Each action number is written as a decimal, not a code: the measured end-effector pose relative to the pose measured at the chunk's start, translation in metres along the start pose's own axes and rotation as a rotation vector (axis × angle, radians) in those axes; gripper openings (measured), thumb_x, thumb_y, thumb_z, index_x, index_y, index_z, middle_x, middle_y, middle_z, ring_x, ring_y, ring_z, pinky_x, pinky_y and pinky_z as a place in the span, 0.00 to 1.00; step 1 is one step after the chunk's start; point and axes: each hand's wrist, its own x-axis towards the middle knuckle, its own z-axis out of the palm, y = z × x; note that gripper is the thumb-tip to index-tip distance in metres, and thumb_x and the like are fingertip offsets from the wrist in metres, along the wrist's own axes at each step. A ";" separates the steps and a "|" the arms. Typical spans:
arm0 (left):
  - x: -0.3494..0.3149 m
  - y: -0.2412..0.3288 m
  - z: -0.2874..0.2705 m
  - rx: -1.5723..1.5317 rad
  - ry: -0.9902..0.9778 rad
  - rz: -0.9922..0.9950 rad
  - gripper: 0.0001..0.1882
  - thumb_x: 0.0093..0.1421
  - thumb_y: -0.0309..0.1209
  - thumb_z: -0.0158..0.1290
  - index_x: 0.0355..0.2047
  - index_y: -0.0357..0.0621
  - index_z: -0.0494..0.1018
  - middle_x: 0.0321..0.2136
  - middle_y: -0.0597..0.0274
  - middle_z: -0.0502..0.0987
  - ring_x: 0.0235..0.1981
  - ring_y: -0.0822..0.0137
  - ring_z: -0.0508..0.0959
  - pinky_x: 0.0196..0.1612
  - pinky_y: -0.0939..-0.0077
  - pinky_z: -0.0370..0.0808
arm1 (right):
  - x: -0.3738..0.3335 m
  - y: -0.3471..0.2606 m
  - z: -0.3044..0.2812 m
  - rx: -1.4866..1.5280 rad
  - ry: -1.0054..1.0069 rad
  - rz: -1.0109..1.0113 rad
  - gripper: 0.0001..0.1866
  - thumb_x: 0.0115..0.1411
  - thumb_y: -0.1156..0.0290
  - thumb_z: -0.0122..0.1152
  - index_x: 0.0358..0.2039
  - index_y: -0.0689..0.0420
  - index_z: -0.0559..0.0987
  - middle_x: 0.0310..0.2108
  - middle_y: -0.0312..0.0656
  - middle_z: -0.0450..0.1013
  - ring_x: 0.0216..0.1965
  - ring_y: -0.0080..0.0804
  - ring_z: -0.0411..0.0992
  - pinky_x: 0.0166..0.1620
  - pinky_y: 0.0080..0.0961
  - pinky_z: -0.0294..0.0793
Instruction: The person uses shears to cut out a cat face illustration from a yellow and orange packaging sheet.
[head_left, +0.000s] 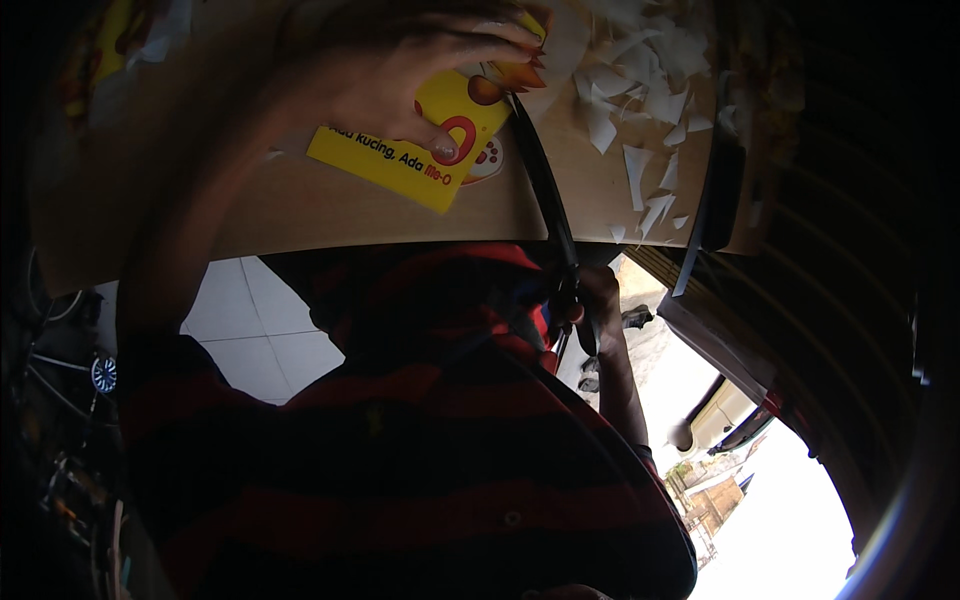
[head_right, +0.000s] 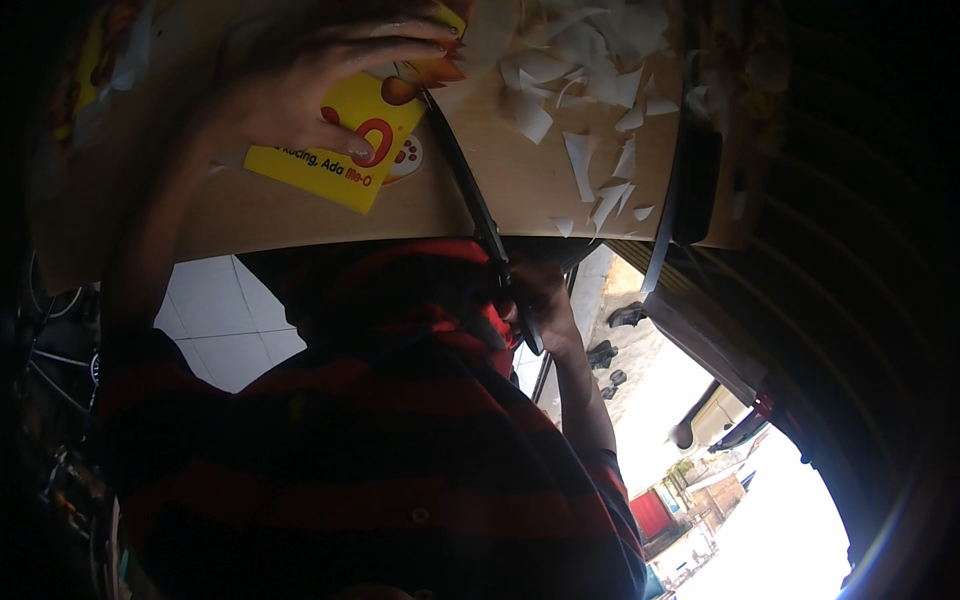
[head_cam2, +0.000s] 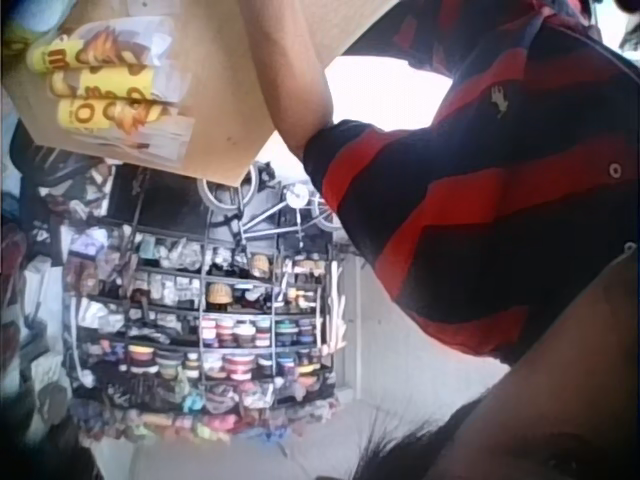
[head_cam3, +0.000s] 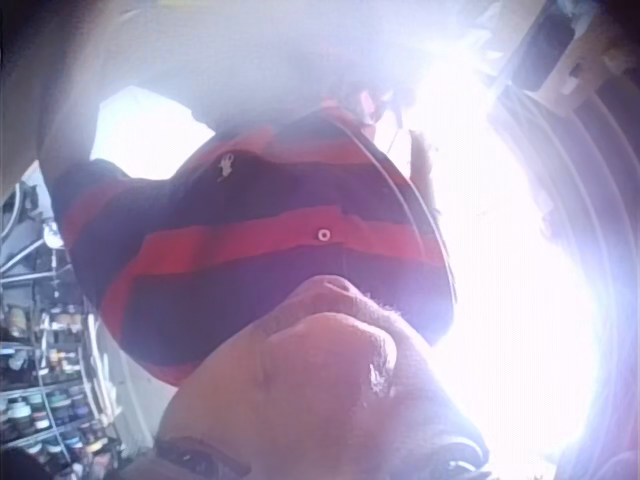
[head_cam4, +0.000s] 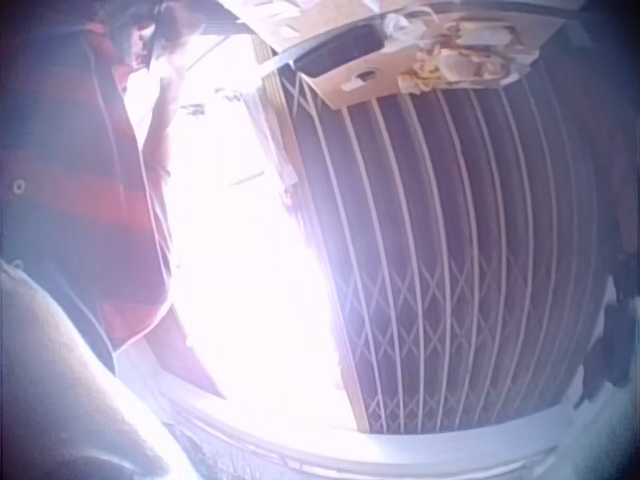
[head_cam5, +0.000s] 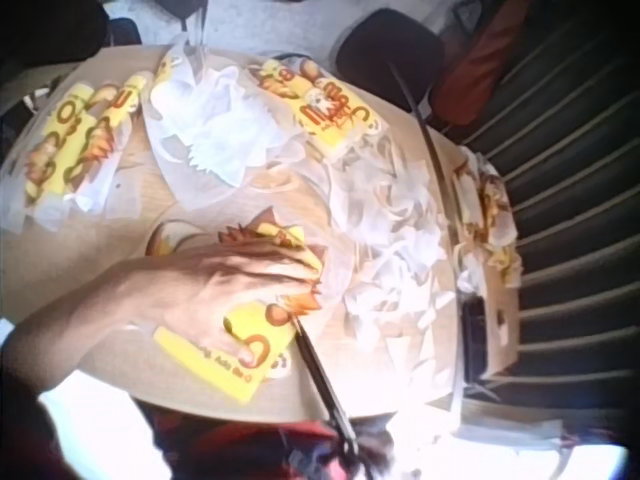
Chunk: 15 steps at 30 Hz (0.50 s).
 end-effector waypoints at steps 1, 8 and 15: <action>0.000 -0.007 0.004 0.005 0.021 0.057 0.42 0.47 0.42 0.65 0.61 0.43 0.61 0.63 0.50 0.60 0.66 0.57 0.57 0.69 0.61 0.50 | 0.002 -0.001 -0.004 0.018 -0.024 0.006 0.26 0.51 0.50 0.68 0.33 0.63 0.76 0.19 0.36 0.70 0.19 0.18 0.68 0.22 0.17 0.63; 0.001 -0.008 0.002 -0.186 -0.035 0.035 0.29 0.55 0.38 0.59 0.56 0.44 0.68 0.60 0.52 0.64 0.63 0.57 0.61 0.67 0.61 0.55 | 0.003 0.007 -0.018 -0.029 -0.056 0.027 0.24 0.48 0.57 0.73 0.37 0.62 0.76 0.19 0.38 0.73 0.18 0.20 0.73 0.21 0.17 0.68; 0.003 -0.016 0.015 0.159 0.140 0.170 0.32 0.51 0.42 0.63 0.53 0.39 0.69 0.63 0.50 0.60 0.65 0.56 0.58 0.69 0.60 0.52 | 0.005 0.009 -0.032 0.092 -0.180 0.024 0.28 0.47 0.68 0.74 0.48 0.63 0.74 0.25 0.41 0.74 0.23 0.26 0.77 0.27 0.19 0.77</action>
